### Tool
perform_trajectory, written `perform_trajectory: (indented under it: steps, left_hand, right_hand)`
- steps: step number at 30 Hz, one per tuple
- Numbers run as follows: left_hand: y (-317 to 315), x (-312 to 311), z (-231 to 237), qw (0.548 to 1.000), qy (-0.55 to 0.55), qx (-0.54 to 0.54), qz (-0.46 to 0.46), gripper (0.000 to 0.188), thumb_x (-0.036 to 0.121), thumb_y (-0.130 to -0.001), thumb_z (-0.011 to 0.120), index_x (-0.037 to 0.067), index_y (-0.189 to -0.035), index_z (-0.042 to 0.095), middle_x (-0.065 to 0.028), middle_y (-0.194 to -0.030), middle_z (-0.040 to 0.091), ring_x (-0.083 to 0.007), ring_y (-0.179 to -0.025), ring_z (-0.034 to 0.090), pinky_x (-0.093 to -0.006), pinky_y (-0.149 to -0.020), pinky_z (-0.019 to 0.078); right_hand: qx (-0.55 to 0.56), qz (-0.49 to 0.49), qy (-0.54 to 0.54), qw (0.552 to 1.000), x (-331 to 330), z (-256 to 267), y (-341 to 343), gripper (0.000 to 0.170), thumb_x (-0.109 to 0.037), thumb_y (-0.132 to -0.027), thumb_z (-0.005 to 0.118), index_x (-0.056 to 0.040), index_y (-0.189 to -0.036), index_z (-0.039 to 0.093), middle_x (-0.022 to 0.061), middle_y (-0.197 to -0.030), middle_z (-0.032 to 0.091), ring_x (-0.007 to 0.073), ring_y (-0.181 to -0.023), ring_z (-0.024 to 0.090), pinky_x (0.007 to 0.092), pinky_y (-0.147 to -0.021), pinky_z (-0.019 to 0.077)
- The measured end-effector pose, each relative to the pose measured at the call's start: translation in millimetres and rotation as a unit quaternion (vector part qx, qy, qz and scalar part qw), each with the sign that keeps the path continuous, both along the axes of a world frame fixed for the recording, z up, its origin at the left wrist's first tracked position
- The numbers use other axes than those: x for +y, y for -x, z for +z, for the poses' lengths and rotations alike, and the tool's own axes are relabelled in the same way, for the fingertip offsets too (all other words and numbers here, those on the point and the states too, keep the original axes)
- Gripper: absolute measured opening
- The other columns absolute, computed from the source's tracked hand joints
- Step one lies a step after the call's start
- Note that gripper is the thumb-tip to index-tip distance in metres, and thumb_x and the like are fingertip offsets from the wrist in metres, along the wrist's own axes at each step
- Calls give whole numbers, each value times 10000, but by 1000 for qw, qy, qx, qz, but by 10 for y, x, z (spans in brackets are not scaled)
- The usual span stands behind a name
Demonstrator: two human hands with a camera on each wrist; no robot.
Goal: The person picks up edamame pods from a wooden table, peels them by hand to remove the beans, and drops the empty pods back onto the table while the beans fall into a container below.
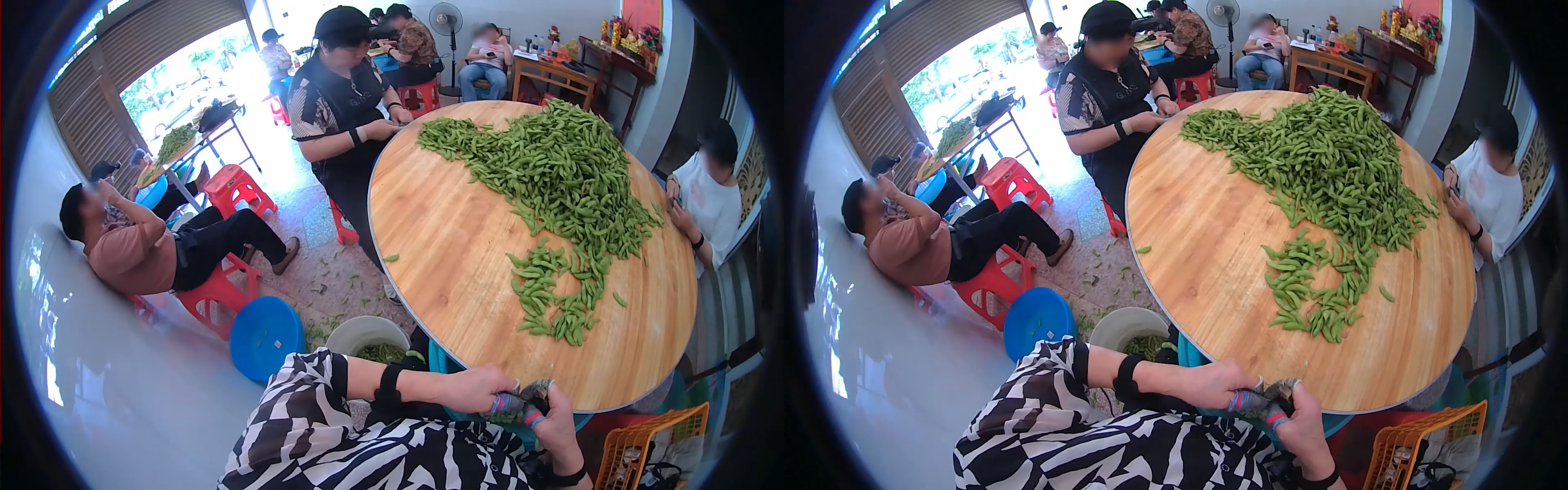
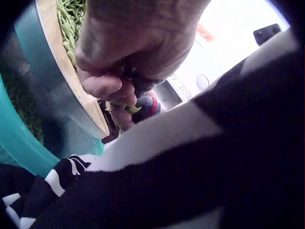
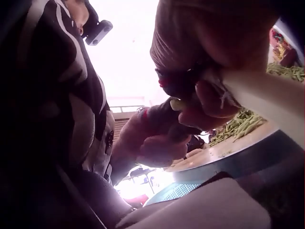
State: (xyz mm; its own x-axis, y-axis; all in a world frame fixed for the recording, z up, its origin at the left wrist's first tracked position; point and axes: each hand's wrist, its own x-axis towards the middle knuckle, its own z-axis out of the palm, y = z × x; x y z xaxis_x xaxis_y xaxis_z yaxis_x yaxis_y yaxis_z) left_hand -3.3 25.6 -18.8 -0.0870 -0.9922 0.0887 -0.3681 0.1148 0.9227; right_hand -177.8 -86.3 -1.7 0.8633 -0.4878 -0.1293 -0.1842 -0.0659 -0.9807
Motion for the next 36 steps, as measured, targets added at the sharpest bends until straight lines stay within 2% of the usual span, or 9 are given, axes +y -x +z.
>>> perform_trajectory:
  steps: [7,10,12,21,24,26,27,31,36]
  left_hand:
    - [23,27,135,997,24,-61,38,156,130,-822,598,-5,-829,520,-217,-603,522,-418,-619,555,-455,-551,423]
    - [14,-6,103,988,99,-86,85,171,152,-820,613,5,-824,526,-197,-587,524,-407,-589,549,-444,-528,418]
    - [-90,-49,150,993,60,-68,81,190,177,-813,636,15,-822,537,-187,-577,523,-387,-571,549,-424,-508,411]
    - [-229,-80,267,995,-18,-102,14,190,177,-802,654,-1,-813,588,-158,-590,539,-255,-535,539,-357,-513,410]
    - [-181,-113,212,998,-42,4,42,155,136,-795,664,13,-874,614,-77,-646,583,-162,-583,547,-315,-539,429]
    - [-149,-161,139,953,-108,280,52,129,100,-811,665,34,-917,632,5,-732,598,-80,-653,529,-251,-567,428]
    - [-122,-174,161,936,-129,322,58,145,82,-841,654,46,-980,633,31,-809,602,-57,-681,517,-208,-580,415]
    - [-29,-224,72,922,-100,362,93,205,90,-869,638,63,-1071,619,22,-827,609,-44,-675,510,-191,-568,397]
    - [-54,-233,96,852,-131,491,126,182,101,-887,608,53,-1062,593,-30,-930,627,-112,-803,619,-265,-600,532]
  right_hand:
    - [58,-30,9,998,-5,-11,-72,234,101,-694,578,17,-909,546,32,-783,592,93,-728,541,241,-659,462]
    - [103,2,-143,984,6,83,-45,235,102,-716,563,14,-933,546,23,-792,589,95,-749,547,247,-672,469]
    - [51,11,-31,998,-19,46,-104,215,79,-739,570,8,-941,552,24,-764,586,97,-679,555,240,-594,460]
    - [54,2,-73,996,-47,2,-56,88,-30,-835,600,-9,-917,578,13,-684,566,53,-494,486,199,-425,355]
    - [15,-43,-164,985,-63,-69,-65,72,-63,-858,586,-13,-911,587,18,-676,572,65,-474,491,205,-405,353]
    - [-17,-81,-192,978,-54,-51,-120,82,-80,-870,578,-13,-916,590,19,-674,576,69,-469,492,204,-401,353]
    - [-48,-112,-219,968,-46,-34,-149,96,-97,-881,570,-12,-921,593,20,-671,579,73,-465,493,203,-397,352]
    - [-42,-68,-220,972,-7,21,-170,96,-99,-892,563,-14,-923,595,25,-702,599,79,-469,497,195,-400,358]
    - [-60,-73,-296,951,-14,-174,-5,261,-228,-965,481,-45,-1148,514,55,-658,557,85,-415,452,199,-362,317]
